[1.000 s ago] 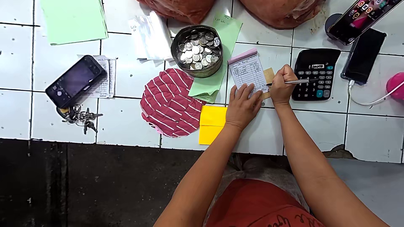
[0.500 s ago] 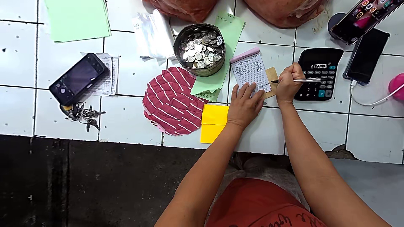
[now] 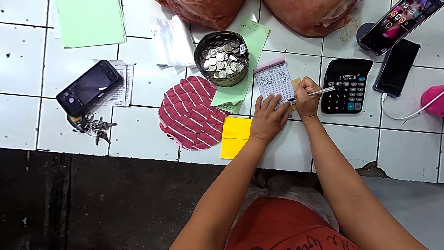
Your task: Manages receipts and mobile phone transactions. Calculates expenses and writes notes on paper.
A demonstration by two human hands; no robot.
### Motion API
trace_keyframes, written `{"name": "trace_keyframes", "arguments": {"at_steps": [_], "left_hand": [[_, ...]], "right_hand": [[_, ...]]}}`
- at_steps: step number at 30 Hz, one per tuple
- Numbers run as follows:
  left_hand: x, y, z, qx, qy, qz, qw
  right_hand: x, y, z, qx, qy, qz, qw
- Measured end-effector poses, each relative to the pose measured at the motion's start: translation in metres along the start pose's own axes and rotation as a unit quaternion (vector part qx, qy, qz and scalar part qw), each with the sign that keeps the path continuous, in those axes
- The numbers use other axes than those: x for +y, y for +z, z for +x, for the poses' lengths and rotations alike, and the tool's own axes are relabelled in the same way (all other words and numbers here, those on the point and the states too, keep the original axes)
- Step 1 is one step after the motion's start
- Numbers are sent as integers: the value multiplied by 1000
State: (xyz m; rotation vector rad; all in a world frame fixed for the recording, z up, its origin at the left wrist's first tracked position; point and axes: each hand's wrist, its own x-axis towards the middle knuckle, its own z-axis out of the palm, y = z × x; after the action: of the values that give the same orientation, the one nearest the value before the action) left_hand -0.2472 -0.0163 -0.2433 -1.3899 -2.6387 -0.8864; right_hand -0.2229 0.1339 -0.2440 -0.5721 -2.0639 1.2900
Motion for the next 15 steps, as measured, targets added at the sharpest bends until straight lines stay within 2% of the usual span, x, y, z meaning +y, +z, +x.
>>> {"name": "trace_keyframes", "arguments": {"at_steps": [12,15], "left_hand": [[-1,2,-1,3,4,-2,1000],[-1,1,-1,-5,2,-1,1000]], "right_hand": [[-1,3,-2,21,9,-35,999],[1,3,2,45,16,9,999]]}}
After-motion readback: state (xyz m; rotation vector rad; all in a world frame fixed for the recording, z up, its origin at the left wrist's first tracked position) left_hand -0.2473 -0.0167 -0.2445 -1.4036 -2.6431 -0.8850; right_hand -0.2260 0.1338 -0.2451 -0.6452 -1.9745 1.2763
